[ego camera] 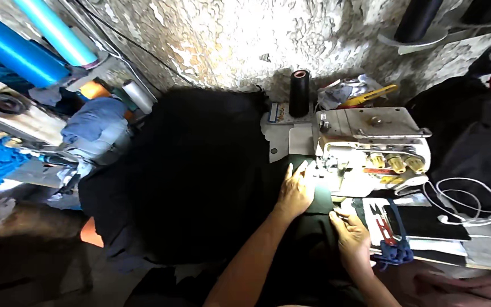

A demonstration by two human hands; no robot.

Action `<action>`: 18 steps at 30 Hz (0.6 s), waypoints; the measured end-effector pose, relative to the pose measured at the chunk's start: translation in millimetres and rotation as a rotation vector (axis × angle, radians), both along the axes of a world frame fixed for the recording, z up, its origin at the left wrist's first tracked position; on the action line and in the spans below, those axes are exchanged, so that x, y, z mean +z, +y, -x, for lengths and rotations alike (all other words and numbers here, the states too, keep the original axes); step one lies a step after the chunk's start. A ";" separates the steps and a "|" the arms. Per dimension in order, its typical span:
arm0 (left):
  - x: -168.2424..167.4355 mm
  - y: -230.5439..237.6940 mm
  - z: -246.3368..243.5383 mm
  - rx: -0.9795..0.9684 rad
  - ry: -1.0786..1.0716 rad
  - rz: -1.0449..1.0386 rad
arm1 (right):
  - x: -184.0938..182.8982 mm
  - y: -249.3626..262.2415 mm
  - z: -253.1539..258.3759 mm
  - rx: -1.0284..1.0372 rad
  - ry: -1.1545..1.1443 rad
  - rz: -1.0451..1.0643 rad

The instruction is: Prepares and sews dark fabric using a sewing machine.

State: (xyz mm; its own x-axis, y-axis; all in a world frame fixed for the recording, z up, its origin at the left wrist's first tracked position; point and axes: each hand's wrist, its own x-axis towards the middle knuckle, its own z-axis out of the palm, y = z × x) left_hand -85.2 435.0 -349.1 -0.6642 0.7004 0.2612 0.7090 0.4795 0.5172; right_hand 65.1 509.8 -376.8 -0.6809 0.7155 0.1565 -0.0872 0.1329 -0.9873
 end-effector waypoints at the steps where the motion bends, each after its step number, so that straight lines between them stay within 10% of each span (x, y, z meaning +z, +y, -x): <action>1: 4.7 0.6 5.6 -0.016 -0.039 -0.005 | -0.9 1.7 4.6 0.002 0.019 -0.007; 18: 13.5 31.3 86.0 -0.111 -0.097 0.095 | 3.2 35.0 69.2 -0.098 -0.146 -0.169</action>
State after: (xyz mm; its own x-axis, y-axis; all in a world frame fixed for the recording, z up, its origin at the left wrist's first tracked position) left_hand -171.2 466.3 -335.6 -0.6000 0.7895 0.1291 0.7096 0.4507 0.5417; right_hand -4.1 544.8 -373.6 -0.6335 0.7514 0.1846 0.0760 0.2978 -0.9516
